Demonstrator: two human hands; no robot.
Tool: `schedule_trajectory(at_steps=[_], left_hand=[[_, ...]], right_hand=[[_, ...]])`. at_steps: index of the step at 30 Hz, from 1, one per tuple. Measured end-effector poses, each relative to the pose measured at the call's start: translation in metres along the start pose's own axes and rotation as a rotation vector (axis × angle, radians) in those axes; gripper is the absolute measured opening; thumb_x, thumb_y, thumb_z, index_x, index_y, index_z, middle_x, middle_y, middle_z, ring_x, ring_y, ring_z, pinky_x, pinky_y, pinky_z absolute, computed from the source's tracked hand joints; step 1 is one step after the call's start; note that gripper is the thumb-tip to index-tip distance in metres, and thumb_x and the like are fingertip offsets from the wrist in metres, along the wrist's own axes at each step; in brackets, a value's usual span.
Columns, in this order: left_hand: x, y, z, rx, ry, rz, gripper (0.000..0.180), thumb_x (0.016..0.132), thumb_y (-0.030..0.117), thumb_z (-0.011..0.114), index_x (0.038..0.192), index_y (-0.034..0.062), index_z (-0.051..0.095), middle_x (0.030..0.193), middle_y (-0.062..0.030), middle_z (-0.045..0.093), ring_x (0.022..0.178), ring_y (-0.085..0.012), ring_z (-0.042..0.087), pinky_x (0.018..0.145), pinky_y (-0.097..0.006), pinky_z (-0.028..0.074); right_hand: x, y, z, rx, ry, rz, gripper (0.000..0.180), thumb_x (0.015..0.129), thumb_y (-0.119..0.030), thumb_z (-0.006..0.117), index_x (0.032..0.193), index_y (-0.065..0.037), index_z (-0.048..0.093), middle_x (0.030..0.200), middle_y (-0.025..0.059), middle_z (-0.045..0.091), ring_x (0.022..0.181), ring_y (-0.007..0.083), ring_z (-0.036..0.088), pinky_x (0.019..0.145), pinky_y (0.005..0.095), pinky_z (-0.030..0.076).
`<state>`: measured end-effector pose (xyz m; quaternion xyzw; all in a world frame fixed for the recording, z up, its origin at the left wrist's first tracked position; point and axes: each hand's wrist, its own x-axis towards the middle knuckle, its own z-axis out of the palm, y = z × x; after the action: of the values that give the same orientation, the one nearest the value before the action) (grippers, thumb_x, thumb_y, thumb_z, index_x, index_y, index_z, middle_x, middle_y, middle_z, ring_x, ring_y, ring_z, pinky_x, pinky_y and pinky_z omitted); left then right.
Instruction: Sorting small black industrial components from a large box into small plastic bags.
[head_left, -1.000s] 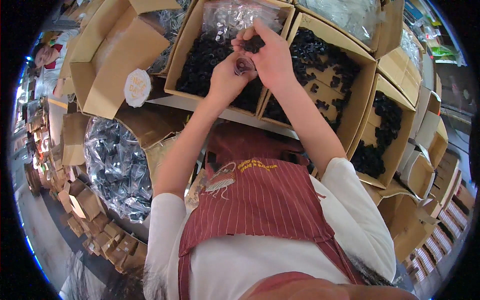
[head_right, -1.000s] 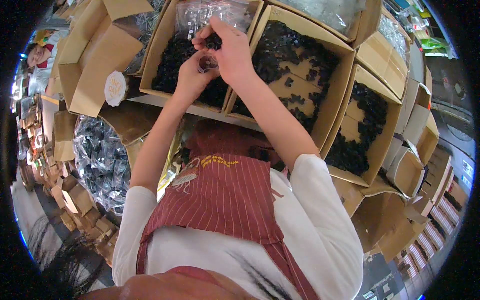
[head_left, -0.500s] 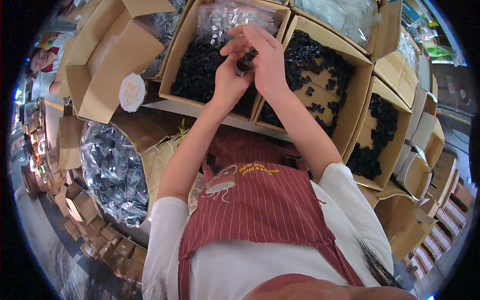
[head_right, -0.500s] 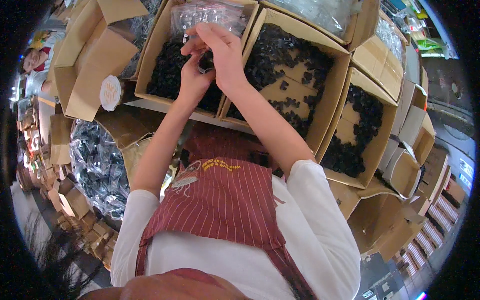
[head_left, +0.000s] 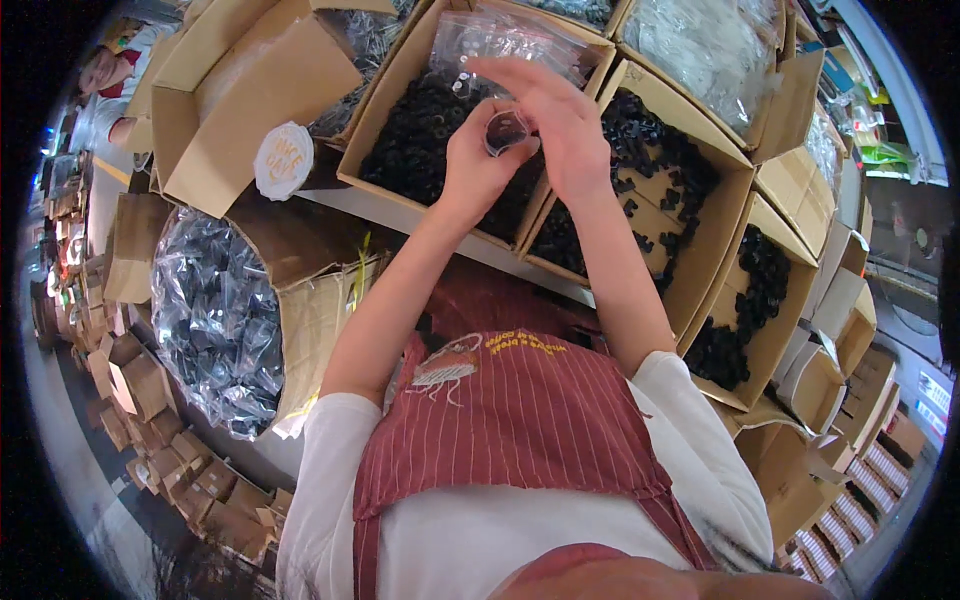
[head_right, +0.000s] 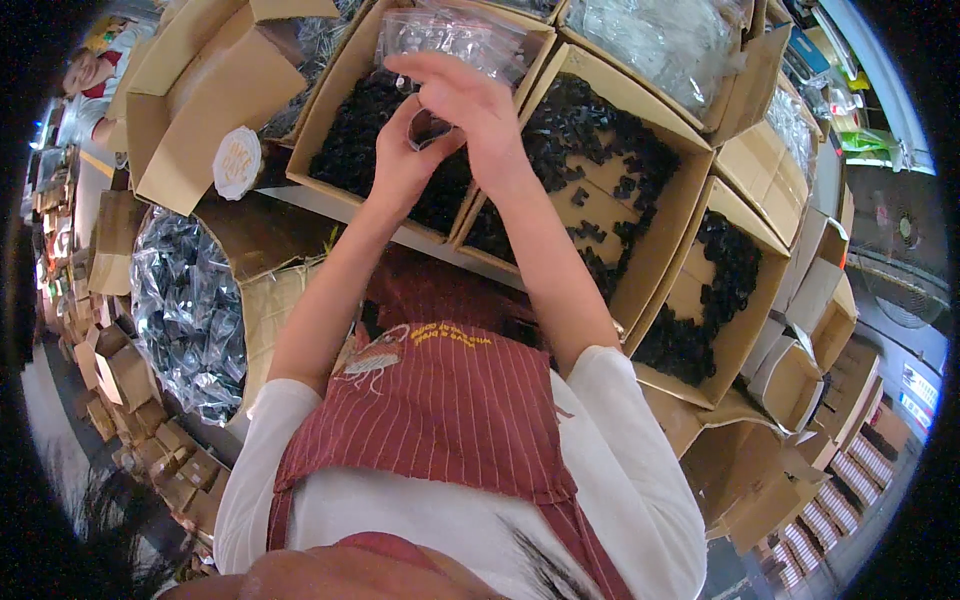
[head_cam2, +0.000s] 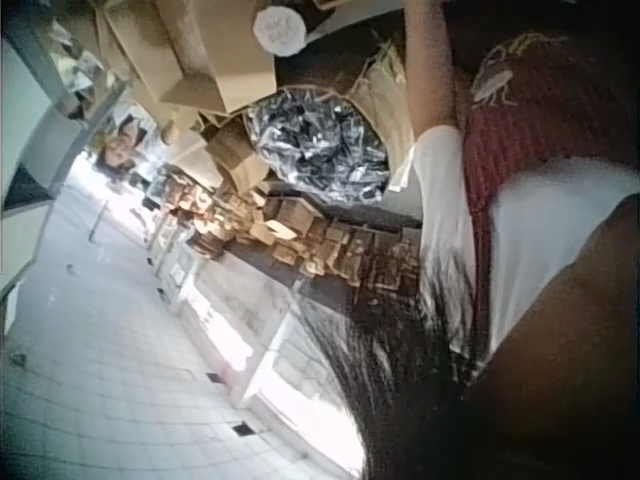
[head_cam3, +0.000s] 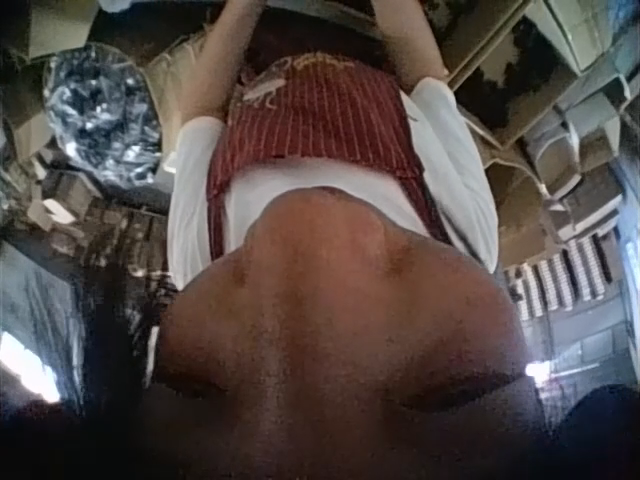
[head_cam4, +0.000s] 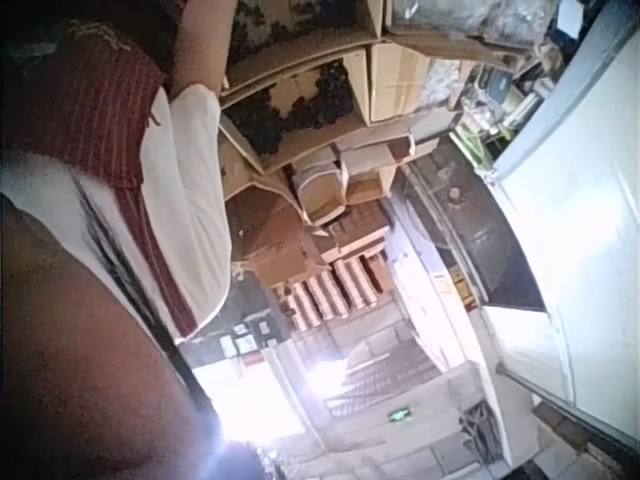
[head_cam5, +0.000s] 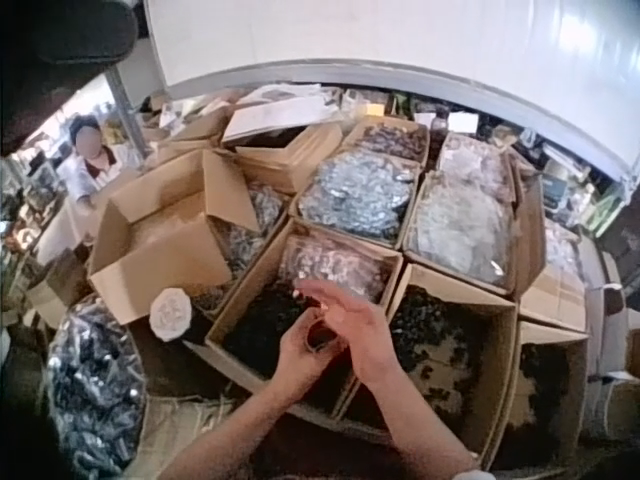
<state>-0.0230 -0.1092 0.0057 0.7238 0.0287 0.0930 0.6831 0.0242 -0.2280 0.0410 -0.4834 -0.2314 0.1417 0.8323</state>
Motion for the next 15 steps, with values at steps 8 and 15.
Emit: schedule_trajectory(at_steps=[8,15], left_hand=[[-0.011,-0.001,-0.023,-0.258,-0.175,-0.109,0.041,0.081,-0.007,0.061,0.121,0.0017,0.060,0.109,-0.0039,0.064,0.103,-0.0130,0.060,0.092,-0.029,0.048],[-0.032,0.036,-0.067,0.130,-0.347,-0.262,0.048,0.093,0.004,0.061,0.139,0.0009,0.052,0.121,-0.0089,0.067,0.111,-0.0169,0.063,0.099,-0.032,0.047]], right_hand=[[0.003,0.004,-0.017,-0.969,-0.240,-0.361,0.005,0.077,-0.006,0.064,0.080,-0.005,0.067,0.118,0.0106,0.070,0.121,0.0346,0.059,0.117,0.0508,0.028],[-0.003,0.006,-0.014,-0.723,-0.019,-0.199,0.014,0.089,-0.012,0.072,0.098,-0.002,0.071,0.088,0.0082,0.070,0.078,0.0155,0.066,0.068,0.0279,0.053]])
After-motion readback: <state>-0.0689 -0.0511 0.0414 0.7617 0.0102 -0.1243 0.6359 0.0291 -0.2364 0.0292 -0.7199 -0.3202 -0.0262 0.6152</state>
